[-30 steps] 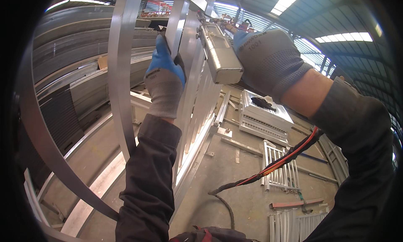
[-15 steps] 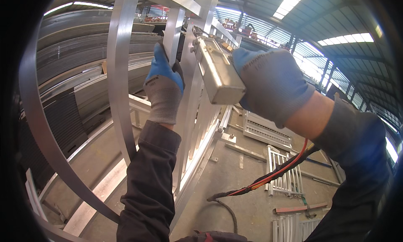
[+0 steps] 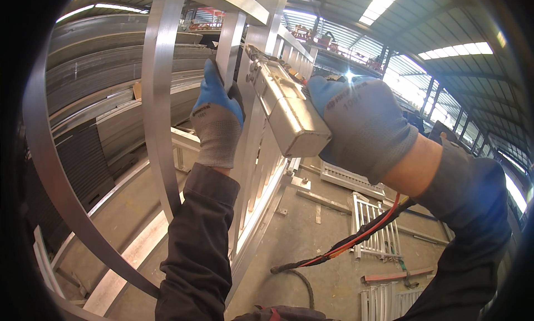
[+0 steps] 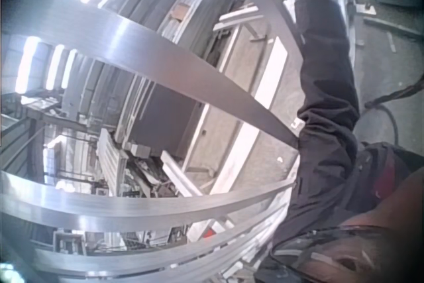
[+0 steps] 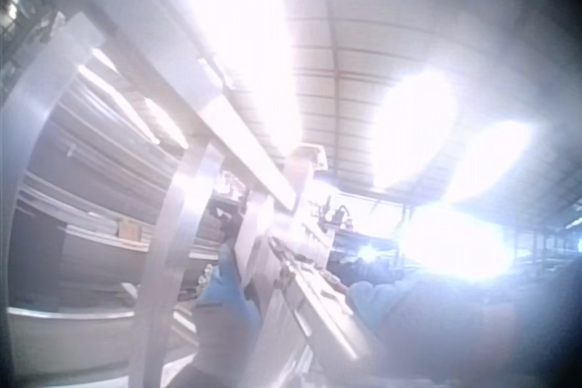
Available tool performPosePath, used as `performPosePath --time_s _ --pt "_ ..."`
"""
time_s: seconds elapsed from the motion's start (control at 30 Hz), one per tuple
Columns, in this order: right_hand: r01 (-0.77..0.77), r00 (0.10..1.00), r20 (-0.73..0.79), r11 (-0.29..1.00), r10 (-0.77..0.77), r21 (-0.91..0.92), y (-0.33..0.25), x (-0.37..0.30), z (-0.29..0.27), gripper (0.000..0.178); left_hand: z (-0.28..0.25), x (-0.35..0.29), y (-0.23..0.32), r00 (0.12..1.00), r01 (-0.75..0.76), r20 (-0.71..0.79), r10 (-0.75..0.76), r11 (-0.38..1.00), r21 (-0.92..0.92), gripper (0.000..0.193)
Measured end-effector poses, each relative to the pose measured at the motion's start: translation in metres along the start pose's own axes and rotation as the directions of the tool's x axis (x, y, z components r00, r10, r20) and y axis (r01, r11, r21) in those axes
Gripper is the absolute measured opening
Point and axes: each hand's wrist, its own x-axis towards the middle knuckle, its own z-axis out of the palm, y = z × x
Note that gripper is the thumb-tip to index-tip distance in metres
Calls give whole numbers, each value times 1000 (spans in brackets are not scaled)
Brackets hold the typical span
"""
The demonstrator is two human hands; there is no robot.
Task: The person positions a curved metal bar against a vertical metal frame and tack welds the joint using a handheld welding torch. The person repeats this process at multiple joints along the frame, holding the bar in place with one hand while welding with the other.
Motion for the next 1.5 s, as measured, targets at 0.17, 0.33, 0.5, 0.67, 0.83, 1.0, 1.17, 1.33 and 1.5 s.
performPosePath --time_s 0.17,0.33,0.5,0.67,0.83,1.0,1.17,1.33,1.5 --pt "-79 991 108 996 83 -46 4 -1 0 41 4 0 3 1000 -6 -23 6 1000 -3 66" --pt "-42 996 82 999 44 -29 5 -5 -5 42 1 2 3 1000 -23 -13 24 1000 12 64" --pt "-31 997 72 999 29 25 11 -4 -3 42 1 3 3 999 -24 -33 26 999 45 59" --pt "-93 984 156 993 81 72 18 -9 -1 49 7 5 1 998 -34 -52 40 995 99 59" --pt "-26 999 38 999 25 46 19 -7 8 36 10 7 -1 995 -48 -88 55 995 82 57" --pt "-72 994 88 997 68 39 15 -7 7 36 9 8 -1 997 -44 -64 46 999 31 57" --pt "53 998 8 986 -55 155 21 -30 11 31 7 5 -3 994 -62 -95 61 998 -14 58" --pt "-540 840 501 246 208 805 10 -130 22 32 2 1 0 995 -54 -89 52 998 -21 60" --pt "-187 652 683 -803 329 565 -84 -259 62 64 -4 0 4 999 -11 -41 10 1000 -27 62"
